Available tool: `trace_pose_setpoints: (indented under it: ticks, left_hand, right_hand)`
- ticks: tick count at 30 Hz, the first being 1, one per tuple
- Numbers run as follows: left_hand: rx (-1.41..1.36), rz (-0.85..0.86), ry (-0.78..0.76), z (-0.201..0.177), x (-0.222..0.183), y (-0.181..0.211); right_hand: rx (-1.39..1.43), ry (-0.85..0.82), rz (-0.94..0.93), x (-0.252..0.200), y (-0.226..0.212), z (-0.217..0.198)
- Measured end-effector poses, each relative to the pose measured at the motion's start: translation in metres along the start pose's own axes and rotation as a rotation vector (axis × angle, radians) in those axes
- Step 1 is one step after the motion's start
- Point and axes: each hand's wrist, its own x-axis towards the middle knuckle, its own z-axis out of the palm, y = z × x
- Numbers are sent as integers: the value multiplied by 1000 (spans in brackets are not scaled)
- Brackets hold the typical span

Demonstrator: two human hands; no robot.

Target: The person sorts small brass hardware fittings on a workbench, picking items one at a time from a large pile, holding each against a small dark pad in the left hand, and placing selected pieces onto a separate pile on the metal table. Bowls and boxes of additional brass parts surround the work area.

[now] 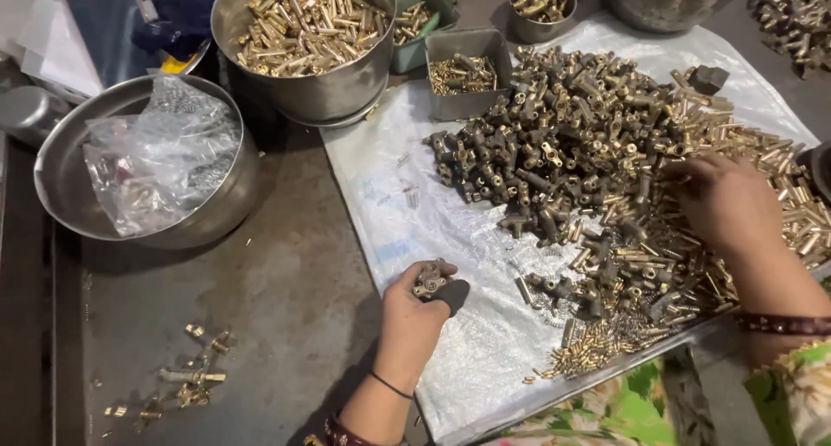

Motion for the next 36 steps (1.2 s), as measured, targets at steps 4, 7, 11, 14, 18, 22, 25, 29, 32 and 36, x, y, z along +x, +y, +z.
trace_pose_setpoints:
  ticks: [4, 7, 11, 14, 18, 22, 25, 29, 32, 36]
  left_hand:
    - [-12, -6, -52, 3, -2, 4]
    - [2, 5, -108, -1, -4, 4]
    - [22, 38, -166, -2, -4, -6]
    - [53, 117, -223, -2, 0, -11]
    - [145, 132, -257, -6, -7, -4]
    - [216, 177, -280, -1, -16, 16]
    - [286, 192, -298, 1, -19, 31]
    - [392, 168, -282, -2, -21, 30]
    - [156, 185, -350, -5, -14, 7]
    - [-198, -4, -404, -9, -10, -3]
  right_hand:
    - [-209, -189, -48, 12, -1, -3]
    - [-333, -257, 37, 14, -39, -35]
    - [896, -380, 229, -28, -139, -82]
    - [1465, -541, 4, -53, -196, -59]
    - [1543, -732, 97, -59, -220, -48]
    - [1442, -771, 109, -44, -216, -50]
    - [1400, -844, 214, -33, -215, -61]
    - [1381, -940, 55, -30, -218, -73]
    - [1139, -912, 13, -31, -226, -94]
    - [1117, -488, -600, -38, -217, -81]
